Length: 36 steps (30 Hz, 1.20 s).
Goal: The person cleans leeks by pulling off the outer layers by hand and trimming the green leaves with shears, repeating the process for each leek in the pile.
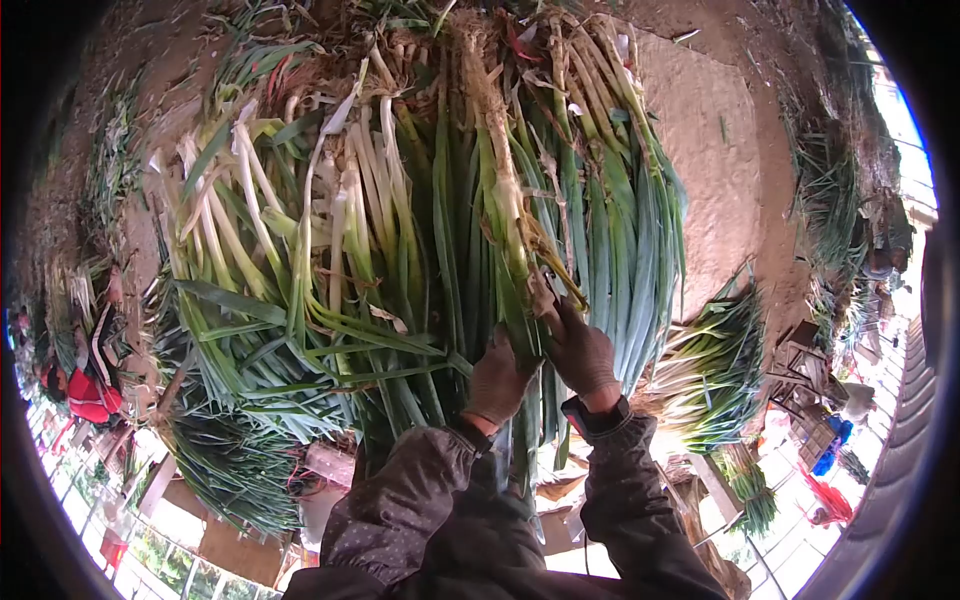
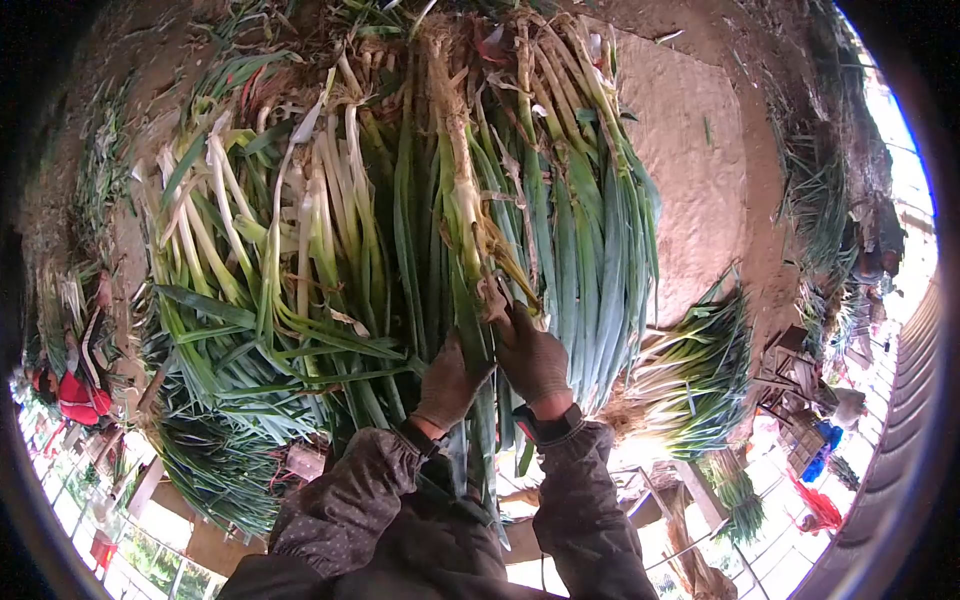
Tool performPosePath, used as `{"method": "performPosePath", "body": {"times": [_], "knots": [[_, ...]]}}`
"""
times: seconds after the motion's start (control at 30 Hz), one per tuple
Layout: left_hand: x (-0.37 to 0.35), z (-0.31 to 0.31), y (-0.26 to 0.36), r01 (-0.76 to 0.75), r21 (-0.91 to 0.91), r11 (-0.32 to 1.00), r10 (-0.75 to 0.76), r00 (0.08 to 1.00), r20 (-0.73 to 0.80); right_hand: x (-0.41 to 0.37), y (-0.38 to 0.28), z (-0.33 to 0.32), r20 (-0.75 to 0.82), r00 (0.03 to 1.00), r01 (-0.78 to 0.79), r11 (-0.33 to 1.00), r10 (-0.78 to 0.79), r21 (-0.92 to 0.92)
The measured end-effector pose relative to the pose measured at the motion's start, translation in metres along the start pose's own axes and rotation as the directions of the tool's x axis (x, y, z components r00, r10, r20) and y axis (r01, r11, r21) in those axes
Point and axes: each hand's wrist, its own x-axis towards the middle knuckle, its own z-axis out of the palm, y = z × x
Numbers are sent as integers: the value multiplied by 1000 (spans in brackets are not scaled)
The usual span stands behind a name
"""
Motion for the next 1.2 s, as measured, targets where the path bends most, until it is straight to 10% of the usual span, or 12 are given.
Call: {"method": "performPosePath", "body": {"times": [1.2], "knots": [[3,-27,14,28,144,989,-28,1000,-6,204,-16,15,-157,980,-98,985,120,144]]}}
